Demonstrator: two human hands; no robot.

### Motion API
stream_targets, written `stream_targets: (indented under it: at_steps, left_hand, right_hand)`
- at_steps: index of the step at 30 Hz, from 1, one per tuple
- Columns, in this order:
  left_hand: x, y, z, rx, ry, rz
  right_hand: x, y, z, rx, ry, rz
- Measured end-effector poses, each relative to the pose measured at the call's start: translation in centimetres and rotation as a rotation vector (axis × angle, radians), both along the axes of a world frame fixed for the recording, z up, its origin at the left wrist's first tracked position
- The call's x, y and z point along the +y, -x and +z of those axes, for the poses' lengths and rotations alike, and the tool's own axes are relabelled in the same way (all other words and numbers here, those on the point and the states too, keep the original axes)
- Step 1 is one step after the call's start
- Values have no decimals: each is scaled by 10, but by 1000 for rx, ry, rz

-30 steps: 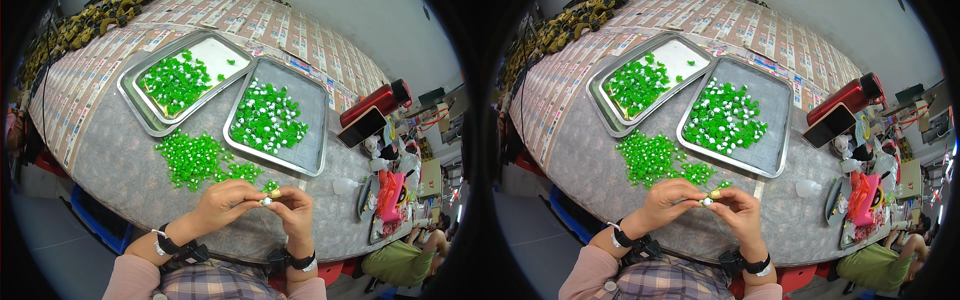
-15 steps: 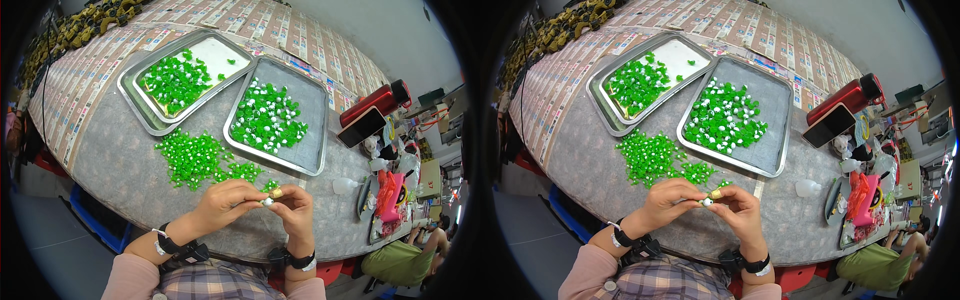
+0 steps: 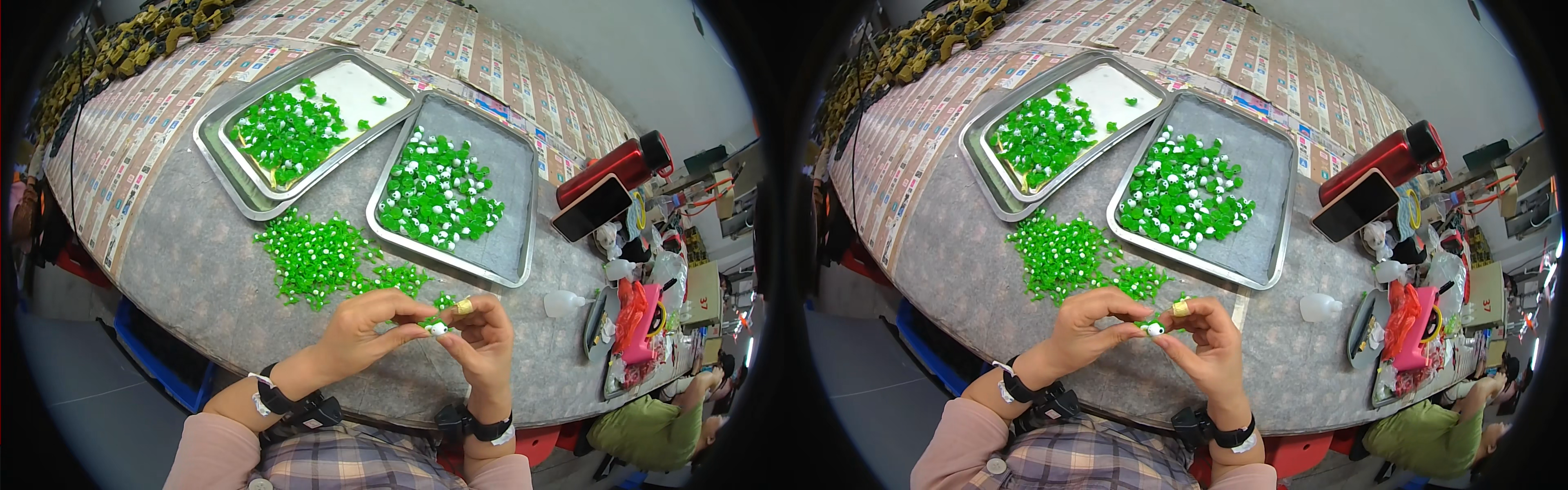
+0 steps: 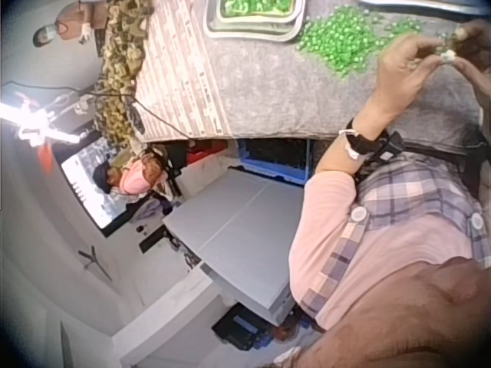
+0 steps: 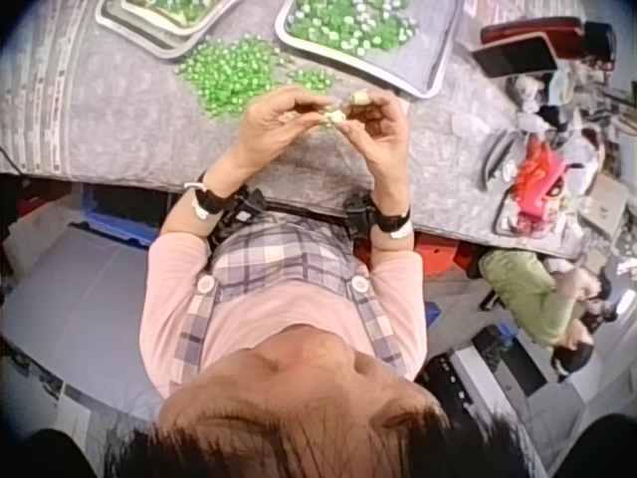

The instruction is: The person sits at a table and repeatedly picks up small green plastic pieces. They apply a drop of liquid from a white squeeze bottle onto each piece and then attach a small white bead to the top. The finished items are placed into a metal tray.

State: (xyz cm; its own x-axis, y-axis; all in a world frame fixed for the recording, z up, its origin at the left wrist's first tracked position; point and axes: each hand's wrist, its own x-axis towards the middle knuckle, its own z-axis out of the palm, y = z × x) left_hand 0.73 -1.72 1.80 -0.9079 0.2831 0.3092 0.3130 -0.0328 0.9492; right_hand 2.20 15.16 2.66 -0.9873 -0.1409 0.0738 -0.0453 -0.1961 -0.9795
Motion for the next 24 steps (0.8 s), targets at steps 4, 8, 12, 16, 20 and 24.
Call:
stream_targets:
  at_steps: [4,8,12,16,20,24]
  left_hand:
    - [0,0,-3,-53,-48,-15]
    - [1,-1,-6,-164,-131,-50]
    - [1,-2,-8,-261,-213,-83]
    - [1,-2,-7,-263,-225,-86]
    - [0,0,-7,-163,-136,-80]
    - [-1,0,-4,-92,-91,-51]
  right_hand:
    - [-2,-2,2,38,-49,-31]
    - [0,-3,1,57,-76,-16]
    - [1,-3,2,56,-71,10]
    - [3,-1,2,40,-67,36]
    - [4,-1,0,21,-56,29]
    - [3,-1,-1,-38,33,44]
